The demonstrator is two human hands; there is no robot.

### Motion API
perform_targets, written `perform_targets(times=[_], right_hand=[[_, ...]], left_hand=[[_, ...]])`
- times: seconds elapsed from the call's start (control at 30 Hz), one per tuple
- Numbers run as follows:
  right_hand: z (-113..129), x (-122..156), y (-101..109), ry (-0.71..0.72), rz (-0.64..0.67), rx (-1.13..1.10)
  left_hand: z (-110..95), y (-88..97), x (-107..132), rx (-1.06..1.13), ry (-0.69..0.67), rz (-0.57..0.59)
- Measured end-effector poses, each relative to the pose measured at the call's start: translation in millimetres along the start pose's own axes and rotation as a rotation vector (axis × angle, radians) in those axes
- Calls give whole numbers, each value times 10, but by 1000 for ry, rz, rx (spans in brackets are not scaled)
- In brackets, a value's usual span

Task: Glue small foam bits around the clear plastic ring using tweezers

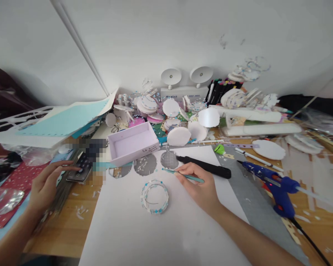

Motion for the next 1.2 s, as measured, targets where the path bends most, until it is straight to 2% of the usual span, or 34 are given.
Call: perform_targets(times=[0.2, 0.4, 0.57, 0.87, 1.1, 1.2], right_hand=[[0, -9, -10, 9, 7, 12], [-2, -10, 6, -1, 7, 13], [-26, -1, 5, -13, 16, -2], [-16, 0, -6, -4, 17, -9], [-17, 4, -3, 2, 14, -4], [-24, 7, 0, 3, 19, 1]], left_hand=[[-82, -8, -43, 0, -25, -16], [-119, -183, -181, -22, -65, 91], [-72, -158, -245, -29, -60, 31], [-96, -147, -229, -36, -78, 20], [-160, -208, -183, -8, -104, 91], [-154, -169, -190, 10, -97, 35]])
Point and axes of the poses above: each hand's wrist, its own x-axis away from the middle knuckle, its own y-axis out of the back of the hand, z = x × y, the point moved 8 cm from there along -x, towards the middle knuckle, and after that the axes turned 3 degrees about z, right-handed, at the moved point
